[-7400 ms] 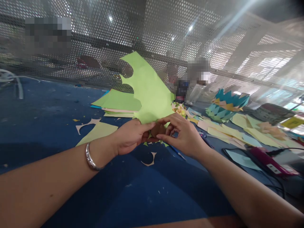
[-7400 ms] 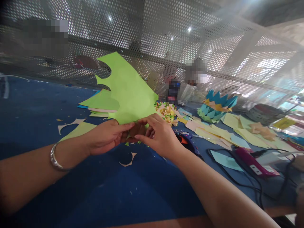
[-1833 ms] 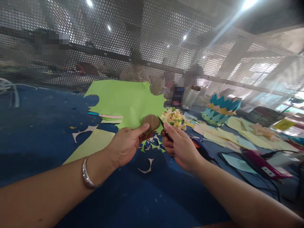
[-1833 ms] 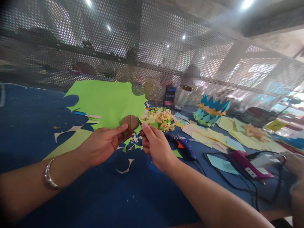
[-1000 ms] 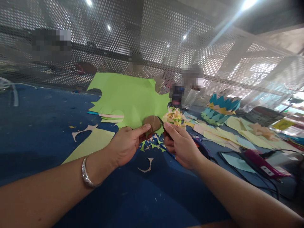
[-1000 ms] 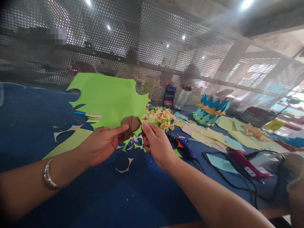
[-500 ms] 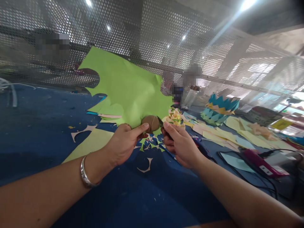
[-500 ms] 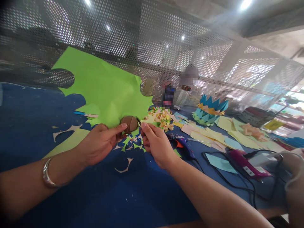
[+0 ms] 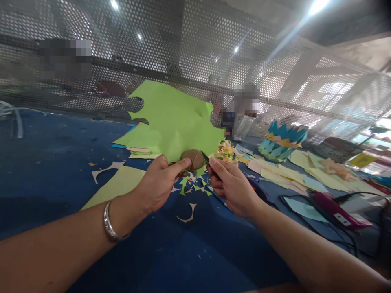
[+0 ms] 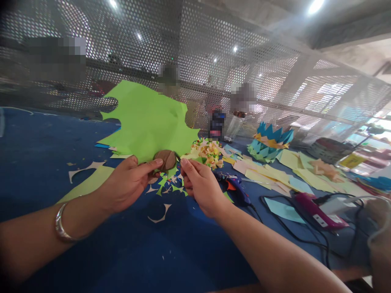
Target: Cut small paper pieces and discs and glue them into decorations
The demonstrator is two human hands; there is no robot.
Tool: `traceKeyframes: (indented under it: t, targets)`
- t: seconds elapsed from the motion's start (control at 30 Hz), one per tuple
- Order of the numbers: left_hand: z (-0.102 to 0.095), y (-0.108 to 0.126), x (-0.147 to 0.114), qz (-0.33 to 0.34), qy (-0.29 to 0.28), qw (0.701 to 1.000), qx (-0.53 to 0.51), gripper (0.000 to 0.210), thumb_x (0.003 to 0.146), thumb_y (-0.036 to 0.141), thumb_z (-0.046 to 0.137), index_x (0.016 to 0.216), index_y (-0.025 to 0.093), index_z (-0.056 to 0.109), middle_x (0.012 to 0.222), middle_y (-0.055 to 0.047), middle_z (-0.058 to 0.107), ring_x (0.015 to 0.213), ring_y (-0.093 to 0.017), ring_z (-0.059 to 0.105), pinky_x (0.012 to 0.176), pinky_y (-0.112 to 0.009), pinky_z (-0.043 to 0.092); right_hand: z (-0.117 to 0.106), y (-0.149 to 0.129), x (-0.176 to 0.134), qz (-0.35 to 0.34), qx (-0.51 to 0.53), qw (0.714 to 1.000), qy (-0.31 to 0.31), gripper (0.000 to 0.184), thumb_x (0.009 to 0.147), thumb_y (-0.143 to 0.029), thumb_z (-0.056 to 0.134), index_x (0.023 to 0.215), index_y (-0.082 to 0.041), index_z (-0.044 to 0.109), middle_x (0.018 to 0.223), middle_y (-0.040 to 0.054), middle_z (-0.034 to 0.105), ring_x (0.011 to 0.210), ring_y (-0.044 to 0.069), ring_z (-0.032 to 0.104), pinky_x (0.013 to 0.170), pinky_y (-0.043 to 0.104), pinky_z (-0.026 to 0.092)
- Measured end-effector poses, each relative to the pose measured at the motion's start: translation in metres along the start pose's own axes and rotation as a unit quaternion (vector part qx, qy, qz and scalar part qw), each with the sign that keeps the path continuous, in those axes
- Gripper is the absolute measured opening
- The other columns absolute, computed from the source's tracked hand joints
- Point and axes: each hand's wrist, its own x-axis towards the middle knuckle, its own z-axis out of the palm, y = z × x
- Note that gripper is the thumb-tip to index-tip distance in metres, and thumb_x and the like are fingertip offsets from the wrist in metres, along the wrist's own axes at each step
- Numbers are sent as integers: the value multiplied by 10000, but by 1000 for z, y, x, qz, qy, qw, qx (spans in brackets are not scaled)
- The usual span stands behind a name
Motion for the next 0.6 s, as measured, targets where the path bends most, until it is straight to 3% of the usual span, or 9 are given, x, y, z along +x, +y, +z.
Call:
traceKeyframes:
  t: [0.1,0.23,0.4,0.6]
  targets:
    - [-2,2,1,-15,18,1000,14,472,729,284,854,683,223,389,629,16,559,625,-125,571,541,-262,413,1,-1,-1,8,0,1000,-1,458,911,-601,659,750,-209,484,577,-94,273,489,55,171,411,175,103]
    - [-4,4,1,17,32,998,51,469,778,273,823,773,237,356,577,69,526,519,-88,497,469,-227,329,2,-3,-3,17,-2,1000,-5,459,898,-593,681,751,-205,485,571,-97,278,489,51,168,411,173,105]
    - [-5,3,0,44,7,996,77,367,818,262,789,851,226,425,653,26,650,563,-108,577,489,-216,394,2,-4,-3,20,-12,1000,-2,446,924,-575,654,751,-200,486,565,-98,287,485,47,168,413,175,99]
    - [-7,4,4,70,-2,993,99,302,834,270,767,967,216,501,646,27,661,529,-111,579,457,-201,391,3,-1,-3,21,-14,1000,-1,435,936,-569,638,757,-200,493,561,-98,288,481,48,172,415,183,97]
